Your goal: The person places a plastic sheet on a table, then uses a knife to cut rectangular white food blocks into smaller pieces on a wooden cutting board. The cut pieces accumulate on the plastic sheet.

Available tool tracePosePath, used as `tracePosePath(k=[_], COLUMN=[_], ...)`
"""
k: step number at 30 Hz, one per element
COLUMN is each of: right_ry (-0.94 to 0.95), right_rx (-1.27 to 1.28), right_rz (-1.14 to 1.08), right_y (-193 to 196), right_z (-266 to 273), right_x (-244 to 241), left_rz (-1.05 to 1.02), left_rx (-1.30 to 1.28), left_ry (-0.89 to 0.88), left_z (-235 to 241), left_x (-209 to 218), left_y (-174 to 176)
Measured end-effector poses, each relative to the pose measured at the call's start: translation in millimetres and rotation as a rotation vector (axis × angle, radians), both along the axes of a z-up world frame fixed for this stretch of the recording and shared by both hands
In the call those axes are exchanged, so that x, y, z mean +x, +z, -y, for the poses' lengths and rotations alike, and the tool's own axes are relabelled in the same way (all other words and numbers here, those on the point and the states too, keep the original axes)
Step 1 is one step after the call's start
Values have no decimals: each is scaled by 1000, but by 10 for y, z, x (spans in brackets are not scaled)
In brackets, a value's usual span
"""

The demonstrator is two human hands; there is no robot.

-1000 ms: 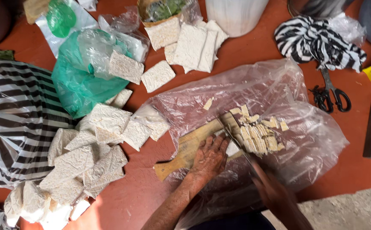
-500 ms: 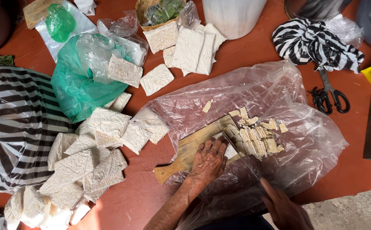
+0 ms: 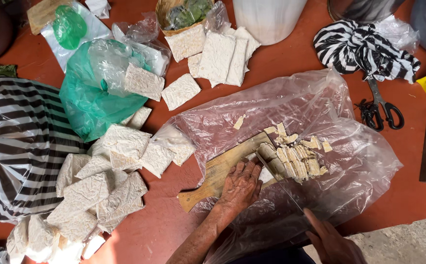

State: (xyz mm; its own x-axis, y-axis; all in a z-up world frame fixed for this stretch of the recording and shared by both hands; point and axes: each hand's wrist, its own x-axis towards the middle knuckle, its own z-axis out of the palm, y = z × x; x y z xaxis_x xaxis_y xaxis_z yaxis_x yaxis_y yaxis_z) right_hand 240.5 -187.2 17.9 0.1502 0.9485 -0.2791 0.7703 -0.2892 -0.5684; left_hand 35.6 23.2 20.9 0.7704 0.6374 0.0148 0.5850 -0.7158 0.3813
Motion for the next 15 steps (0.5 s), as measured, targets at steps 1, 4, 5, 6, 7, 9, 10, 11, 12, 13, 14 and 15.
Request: tracePosePath(k=[1, 4, 5, 6, 7, 9, 10, 11, 12, 13, 14, 15], right_ry=[-2, -53, -45, -37, -28, -22, -19, -33, -48, -62, -72, -82], right_rx=[-91, -448, -531, -609, -687, -40, 281, 251, 221, 190, 127, 64], right_rz=[35, 53, 45, 37, 30, -184, -285, -242, -198, -155, -128, -101], right_y=[55, 108, 115, 105, 99, 99, 84, 70, 77, 79, 87, 109], right_z=[-84, -629, -771, -890, -934, -820, -687, -515, -313, -149, -39, 48], right_x=[-40, -217, -246, -257, -261, -179, -153, -128, -82, -60, -50, -42], left_rz=[-6, 46, 46, 47, 48, 64, 71, 55, 40, 24, 35, 46], left_rx=[-1, 16, 14, 17, 20, 20, 14, 14, 13, 12, 24, 36], left_ry=[0, 19, 17, 12, 8, 14, 16, 9, 0, -8, -8, -7], left_z=[5, 20, 35, 32, 27, 9, 19, 24, 20, 18, 16, 6], left_x=[6, 5, 6, 5, -4, -8, -13, -19, -25, -27, -30, -29], left_y=[-4, -14, -13, -5, 7, 21, 23, 20, 11, 1, -1, -4])
